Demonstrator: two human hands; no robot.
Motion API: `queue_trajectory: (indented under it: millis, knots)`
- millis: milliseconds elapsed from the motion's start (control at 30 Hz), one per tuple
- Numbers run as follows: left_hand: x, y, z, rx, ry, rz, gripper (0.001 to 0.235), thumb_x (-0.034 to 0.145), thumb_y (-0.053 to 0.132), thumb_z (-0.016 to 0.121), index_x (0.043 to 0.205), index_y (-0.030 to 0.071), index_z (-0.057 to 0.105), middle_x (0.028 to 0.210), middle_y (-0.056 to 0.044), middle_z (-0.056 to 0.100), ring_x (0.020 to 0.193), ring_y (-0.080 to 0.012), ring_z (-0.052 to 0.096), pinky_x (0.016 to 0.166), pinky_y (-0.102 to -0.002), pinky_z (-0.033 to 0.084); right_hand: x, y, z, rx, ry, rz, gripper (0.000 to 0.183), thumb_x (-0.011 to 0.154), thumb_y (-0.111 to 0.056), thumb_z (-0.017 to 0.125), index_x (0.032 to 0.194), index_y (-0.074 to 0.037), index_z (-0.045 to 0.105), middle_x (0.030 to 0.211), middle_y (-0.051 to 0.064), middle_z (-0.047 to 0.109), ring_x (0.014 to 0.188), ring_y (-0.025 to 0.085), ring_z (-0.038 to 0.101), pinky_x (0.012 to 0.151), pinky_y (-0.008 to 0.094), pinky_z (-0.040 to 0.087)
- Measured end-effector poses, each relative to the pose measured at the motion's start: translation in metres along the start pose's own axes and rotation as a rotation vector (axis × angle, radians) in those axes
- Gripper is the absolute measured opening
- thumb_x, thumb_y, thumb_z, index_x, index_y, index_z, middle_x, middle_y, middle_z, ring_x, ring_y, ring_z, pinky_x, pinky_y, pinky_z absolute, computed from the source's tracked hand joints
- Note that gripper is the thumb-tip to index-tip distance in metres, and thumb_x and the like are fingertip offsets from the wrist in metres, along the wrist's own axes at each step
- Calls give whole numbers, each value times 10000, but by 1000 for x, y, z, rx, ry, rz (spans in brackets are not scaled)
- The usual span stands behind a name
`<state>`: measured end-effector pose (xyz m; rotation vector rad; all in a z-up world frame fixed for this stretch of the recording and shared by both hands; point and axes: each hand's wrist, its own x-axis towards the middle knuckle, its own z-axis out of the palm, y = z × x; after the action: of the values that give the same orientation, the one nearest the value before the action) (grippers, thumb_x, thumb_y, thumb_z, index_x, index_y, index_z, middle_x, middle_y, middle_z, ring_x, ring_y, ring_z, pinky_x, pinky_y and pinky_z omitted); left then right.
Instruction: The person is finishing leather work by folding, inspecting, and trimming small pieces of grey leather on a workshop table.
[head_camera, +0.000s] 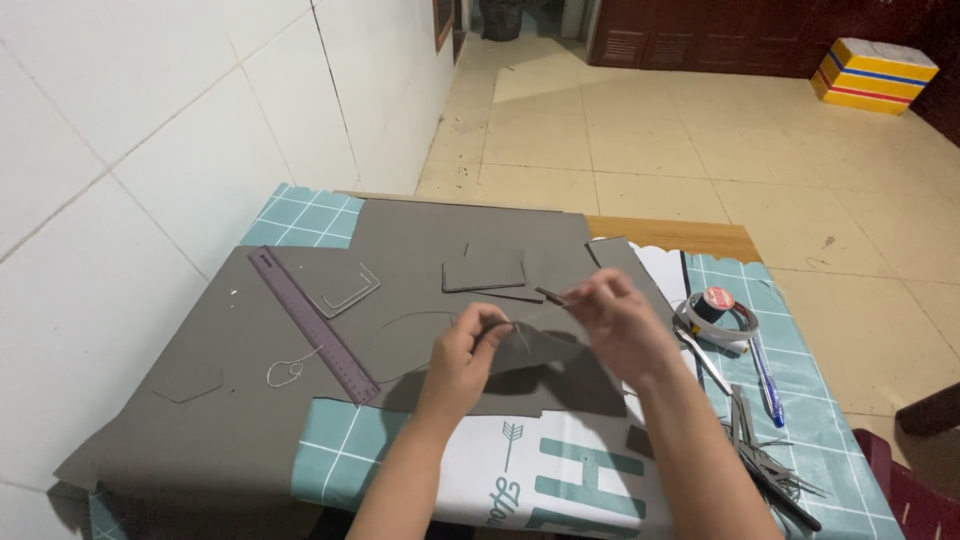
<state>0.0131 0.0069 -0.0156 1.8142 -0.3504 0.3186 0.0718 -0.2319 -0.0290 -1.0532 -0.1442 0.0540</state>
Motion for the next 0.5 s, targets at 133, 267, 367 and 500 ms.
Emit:
queue_trajectory:
  millis: [133, 267, 367, 500]
  knots:
    - [4, -1, -1, -14, 101, -42, 59, 1014, 207, 604, 990, 158, 627, 750, -47, 752, 627, -123, 551, 606, -281, 515, 0, -24, -29, 183, 125, -165, 52, 1039, -224, 586, 1006, -184, 592, 865, -11, 638, 972, 185, 703, 1014, 424, 504]
    - [4, 2, -1, -49, 130, -51, 79, 1007, 203, 613, 981, 136, 647, 712, -60, 746, 609, -114, 510, 582, -264, 480, -7, -37, -22, 145, 339, -247, 44, 1112, -264, 482, 1114, -224, 465, 860, -53, 500, 878, 111, 642, 1043, 391, 515]
    - [6, 2, -5, -101, 126, -72, 98, 1012, 210, 608, 1000, 126, 657, 699, -60, 732, 625, -112, 493, 587, -264, 470, -9, -39, -13, 120, 377, -255, 73, 1112, -272, 485, 1143, -210, 460, 858, -33, 471, 831, 120, 627, 958, 364, 563]
    - [12, 10, -16, -269, 153, -256, 241, 1055, 322, 528, 1037, 116, 652, 785, -52, 712, 724, -131, 496, 685, -285, 500, -13, -38, -3, 20, 337, -174, 98, 1094, -270, 523, 1135, -183, 536, 838, -18, 552, 745, 111, 639, 800, 291, 575]
